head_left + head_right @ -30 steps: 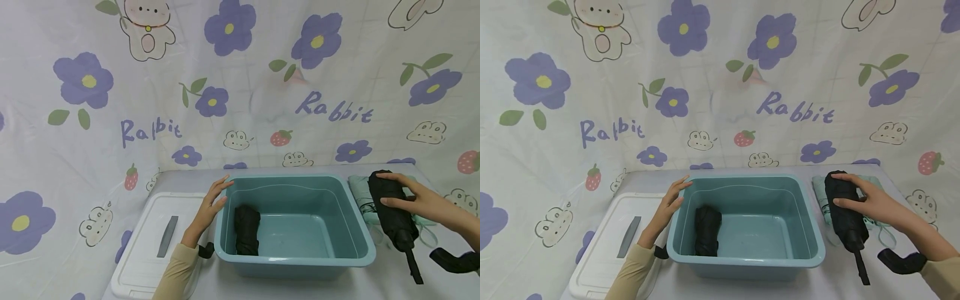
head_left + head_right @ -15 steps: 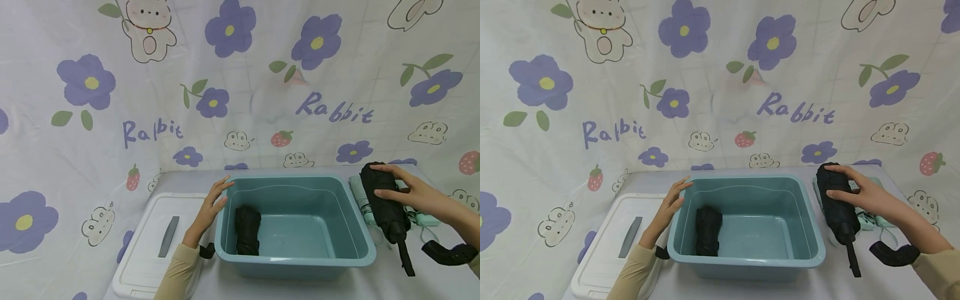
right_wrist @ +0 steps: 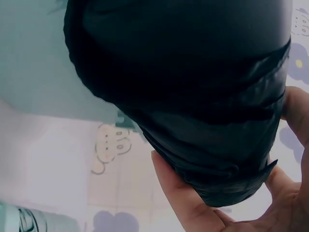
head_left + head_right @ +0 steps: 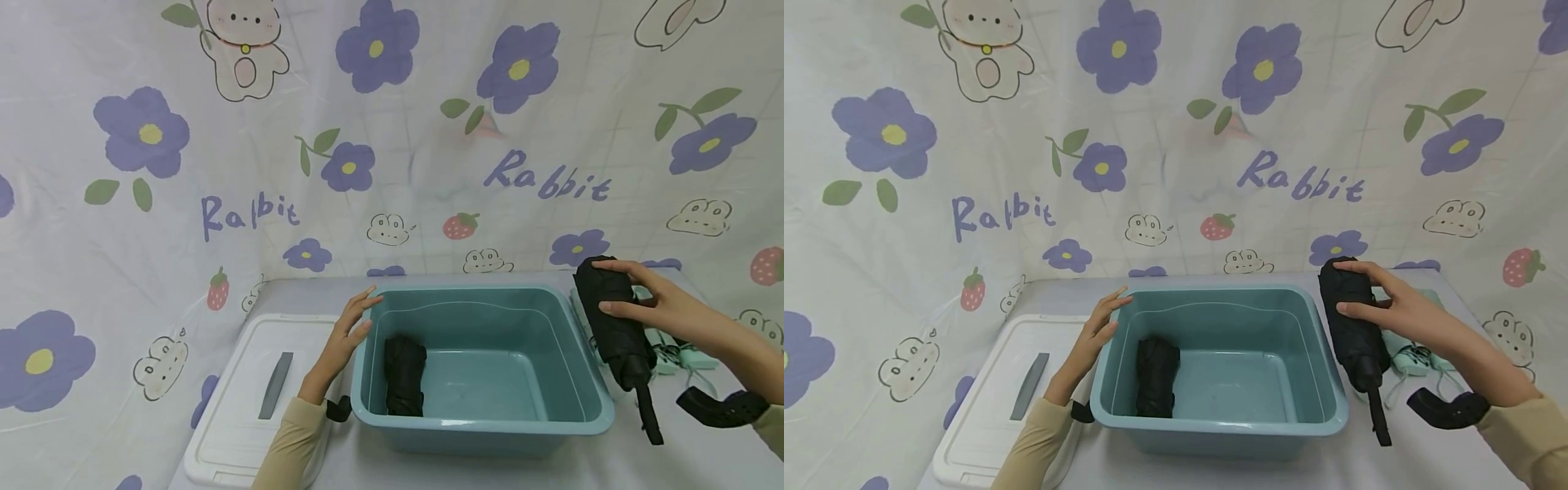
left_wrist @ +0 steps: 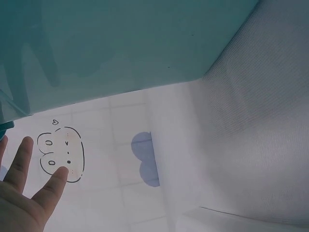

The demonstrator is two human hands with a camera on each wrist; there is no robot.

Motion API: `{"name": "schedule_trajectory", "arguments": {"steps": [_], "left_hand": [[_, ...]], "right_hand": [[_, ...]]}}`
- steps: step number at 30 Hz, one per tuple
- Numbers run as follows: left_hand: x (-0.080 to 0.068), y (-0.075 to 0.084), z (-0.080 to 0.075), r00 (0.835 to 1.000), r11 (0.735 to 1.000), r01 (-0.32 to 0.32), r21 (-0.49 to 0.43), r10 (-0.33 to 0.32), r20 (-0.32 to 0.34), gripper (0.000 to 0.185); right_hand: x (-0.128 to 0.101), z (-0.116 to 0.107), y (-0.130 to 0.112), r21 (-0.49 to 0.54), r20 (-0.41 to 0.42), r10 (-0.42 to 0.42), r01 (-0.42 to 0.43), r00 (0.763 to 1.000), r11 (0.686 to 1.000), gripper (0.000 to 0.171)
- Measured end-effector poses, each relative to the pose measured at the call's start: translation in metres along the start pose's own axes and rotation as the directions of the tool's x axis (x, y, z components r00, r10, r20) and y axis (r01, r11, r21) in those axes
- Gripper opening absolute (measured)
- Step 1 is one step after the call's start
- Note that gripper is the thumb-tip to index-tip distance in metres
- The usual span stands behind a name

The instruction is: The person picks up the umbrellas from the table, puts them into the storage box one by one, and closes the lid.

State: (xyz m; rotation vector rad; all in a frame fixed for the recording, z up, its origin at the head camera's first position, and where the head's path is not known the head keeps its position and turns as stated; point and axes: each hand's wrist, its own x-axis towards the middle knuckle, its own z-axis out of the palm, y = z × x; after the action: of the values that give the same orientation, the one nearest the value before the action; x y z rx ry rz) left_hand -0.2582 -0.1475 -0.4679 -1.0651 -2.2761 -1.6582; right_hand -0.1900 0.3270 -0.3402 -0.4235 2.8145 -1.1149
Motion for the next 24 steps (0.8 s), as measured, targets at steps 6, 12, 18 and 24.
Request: {"name": "schedule_trajectory", "arguments": {"steps": [6,12,18,24], "left_hand": [[0.0,0.0,-0.001,1.0,1.0,0.003,0.0,-0.003,0.003,0.043],[0.0,0.0,-0.001,1.0,1.0,-0.002,0.004,0.002,0.0,0.042],[0.0,0.001,0.0,1.0,1.0,-0.003,0.002,0.003,0.0,0.043],[0.0,0.001,0.0,1.0,1.0,-0.002,0.009,0.002,0.002,0.043]], "right_hand": [[0.002,0.003,-0.008,0.047,-0.032,-0.023,0.025,0.999,0.999,0.062],[0.005,0.005,-0.017,0.106,-0.056,-0.04,0.046,0.998,0.993,0.057],[0.008,0.009,-0.028,0.116,-0.036,-0.027,0.031,0.999,0.993,0.056],[0.012,0.013,-0.038,0.115,-0.006,-0.035,0.035,0.999,0.993,0.054]]}}
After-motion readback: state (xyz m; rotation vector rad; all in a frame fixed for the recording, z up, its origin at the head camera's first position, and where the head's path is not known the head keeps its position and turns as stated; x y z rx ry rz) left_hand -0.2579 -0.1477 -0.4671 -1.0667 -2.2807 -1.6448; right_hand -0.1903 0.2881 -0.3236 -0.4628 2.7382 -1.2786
